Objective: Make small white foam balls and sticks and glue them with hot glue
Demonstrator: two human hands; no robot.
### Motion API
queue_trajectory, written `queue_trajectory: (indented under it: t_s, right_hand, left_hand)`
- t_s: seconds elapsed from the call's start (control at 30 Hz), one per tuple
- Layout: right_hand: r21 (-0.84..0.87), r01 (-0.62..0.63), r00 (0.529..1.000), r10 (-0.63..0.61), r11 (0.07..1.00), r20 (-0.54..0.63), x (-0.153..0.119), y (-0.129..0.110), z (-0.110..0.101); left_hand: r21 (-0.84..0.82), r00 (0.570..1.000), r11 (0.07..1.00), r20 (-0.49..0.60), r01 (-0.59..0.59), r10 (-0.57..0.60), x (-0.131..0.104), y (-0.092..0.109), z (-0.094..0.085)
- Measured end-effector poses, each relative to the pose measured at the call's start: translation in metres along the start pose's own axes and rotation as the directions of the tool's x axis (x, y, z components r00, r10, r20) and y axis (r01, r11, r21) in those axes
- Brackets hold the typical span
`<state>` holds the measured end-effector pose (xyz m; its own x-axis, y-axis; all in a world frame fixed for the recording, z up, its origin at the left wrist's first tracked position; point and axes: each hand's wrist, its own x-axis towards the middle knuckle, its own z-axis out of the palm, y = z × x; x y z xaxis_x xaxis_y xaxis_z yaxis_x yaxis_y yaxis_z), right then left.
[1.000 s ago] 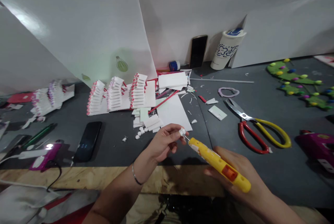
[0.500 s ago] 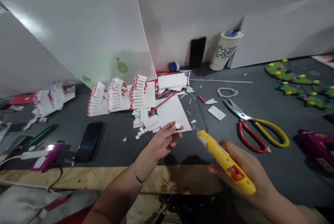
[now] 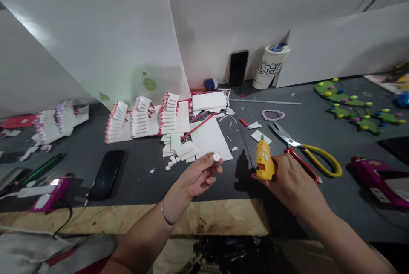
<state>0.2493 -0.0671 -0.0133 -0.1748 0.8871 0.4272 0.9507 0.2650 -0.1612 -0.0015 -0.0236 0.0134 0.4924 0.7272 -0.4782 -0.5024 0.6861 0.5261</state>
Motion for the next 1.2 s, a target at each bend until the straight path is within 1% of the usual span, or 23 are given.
queue_trajectory:
  t_s: [0.1, 0.23, 0.3, 0.37, 0.4, 0.47, 0.53, 0.6, 0.7, 0.83, 0.9, 1.0, 1.1, 1.2]
  right_hand:
    - [0.048, 0.058, 0.996, -0.061, 0.997, 0.069, -0.006, 0.004, 0.007]
    - [0.17, 0.096, 0.981, -0.122, 0.981, 0.15, -0.013, 0.016, 0.014]
    - [0.207, 0.074, 0.979, -0.111, 0.975, 0.169, -0.01, 0.018, 0.008]
    - [0.269, 0.007, 0.983, -0.056, 0.963, 0.175, -0.001, 0.014, -0.005]
    - [0.335, -0.044, 0.989, -0.006, 0.941, 0.146, 0.006, 0.009, -0.013]
    - [0.511, -0.172, 0.977, 0.079, 0.842, 0.2, 0.019, -0.005, -0.029]
    - [0.64, -0.267, 0.954, 0.101, 0.721, 0.283, 0.032, -0.022, -0.039]
    - [0.7, -0.336, 0.931, 0.11, 0.63, 0.347, 0.04, -0.037, -0.04]
    - [0.739, -0.357, 0.922, 0.09, 0.571, 0.376, 0.046, -0.051, -0.034]
    - [0.729, -0.36, 0.912, 0.054, 0.583, 0.407, 0.049, -0.056, -0.03]
    - [0.714, -0.382, 0.898, 0.052, 0.587, 0.437, 0.049, -0.055, -0.031]
    - [0.713, -0.409, 0.882, 0.047, 0.57, 0.469, 0.048, -0.053, -0.032]
    - [0.71, -0.414, 0.878, 0.044, 0.569, 0.476, 0.046, -0.052, -0.032]
    - [0.695, -0.389, 0.888, 0.045, 0.605, 0.458, 0.045, -0.052, -0.032]
  left_hand:
    - [0.049, 0.998, 0.999, 0.064, 0.018, -0.021, -0.002, 0.0, 0.0]
    - [0.082, 0.993, 0.996, 0.108, 0.038, -0.047, -0.002, 0.0, 0.002]
    - [0.103, 0.992, 0.994, 0.11, 0.044, -0.055, -0.002, -0.001, 0.003]
    - [0.142, 0.994, 0.989, 0.091, 0.038, -0.052, -0.001, -0.004, 0.004]
    - [0.167, 0.996, 0.986, 0.076, 0.029, -0.042, -0.001, -0.006, 0.005]
    - [0.217, 0.999, 0.976, 0.049, -0.002, -0.008, -0.001, -0.009, 0.006]
    - [0.267, 0.999, 0.963, 0.033, -0.032, 0.024, -0.001, -0.012, 0.008]
    - [0.317, 0.999, 0.947, 0.031, -0.051, 0.044, -0.002, -0.014, 0.011]
    - [0.388, 0.997, 0.918, 0.04, -0.076, 0.066, -0.003, -0.015, 0.014]
    - [0.421, 0.995, 0.901, 0.048, -0.1, 0.088, -0.003, -0.016, 0.016]
    - [0.415, 0.995, 0.904, 0.038, -0.103, 0.096, -0.003, -0.017, 0.016]
    - [0.389, 0.995, 0.916, 0.015, -0.096, 0.099, -0.002, -0.017, 0.016]
    - [0.362, 0.995, 0.927, 0.016, -0.097, 0.098, -0.002, -0.018, 0.016]
    - [0.353, 0.996, 0.932, 0.018, -0.087, 0.086, -0.002, -0.018, 0.017]
